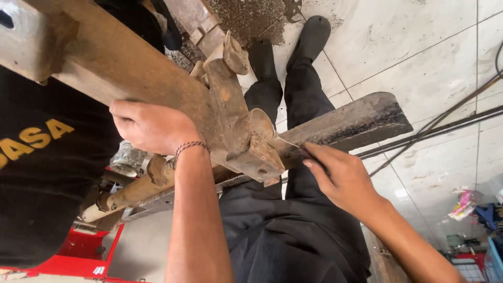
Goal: The person uses a scraper to remove rust and debris from a rusty metal frame, likely part of a vehicle's undercarriage. They hold the frame with one hand while scraping with the other, working on various sections of the metal structure.
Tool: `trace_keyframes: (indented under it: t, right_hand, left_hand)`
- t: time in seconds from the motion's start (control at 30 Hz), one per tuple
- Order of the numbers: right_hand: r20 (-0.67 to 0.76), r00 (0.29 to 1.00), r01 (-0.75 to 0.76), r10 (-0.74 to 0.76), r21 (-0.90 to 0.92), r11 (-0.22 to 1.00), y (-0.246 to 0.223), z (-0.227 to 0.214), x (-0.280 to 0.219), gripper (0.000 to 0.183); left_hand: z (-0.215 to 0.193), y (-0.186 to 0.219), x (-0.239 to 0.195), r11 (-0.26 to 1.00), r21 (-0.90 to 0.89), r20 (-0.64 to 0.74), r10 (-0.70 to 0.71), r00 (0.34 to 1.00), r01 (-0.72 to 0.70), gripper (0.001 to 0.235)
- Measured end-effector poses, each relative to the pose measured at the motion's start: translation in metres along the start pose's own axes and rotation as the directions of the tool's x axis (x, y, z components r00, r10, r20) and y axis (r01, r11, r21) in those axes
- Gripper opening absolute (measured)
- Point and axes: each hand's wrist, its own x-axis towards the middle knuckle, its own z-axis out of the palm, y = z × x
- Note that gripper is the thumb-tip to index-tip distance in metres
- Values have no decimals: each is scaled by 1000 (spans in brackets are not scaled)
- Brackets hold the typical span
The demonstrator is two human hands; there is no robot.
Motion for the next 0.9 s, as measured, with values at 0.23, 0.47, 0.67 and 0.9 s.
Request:
trace_keyframes:
  t: [0.23, 0.47, 0.67, 0.9]
  right_hand:
    - [28, 999, 29, -28, -12, 1000, 3, 0, 8, 32]
    - [56, 998, 24, -21, -45, 999, 14, 0, 13, 34]
    - [23, 987, 157, -158, 30, 987, 22, -3, 17, 31]
    - [157, 987, 29, -40, 72, 997, 25, -8, 16, 34]
  left_hand:
    - [9, -16, 8, 1000, -17, -20, 9, 1000, -9, 54]
    - [7, -1, 3, 1000, -1, 9, -24, 1000, 24, 56]
    - [7, -12, 7, 1000, 0, 32, 17, 999, -17, 57]
    - [5, -12, 8, 1000, -8, 39, 11, 999, -11, 63]
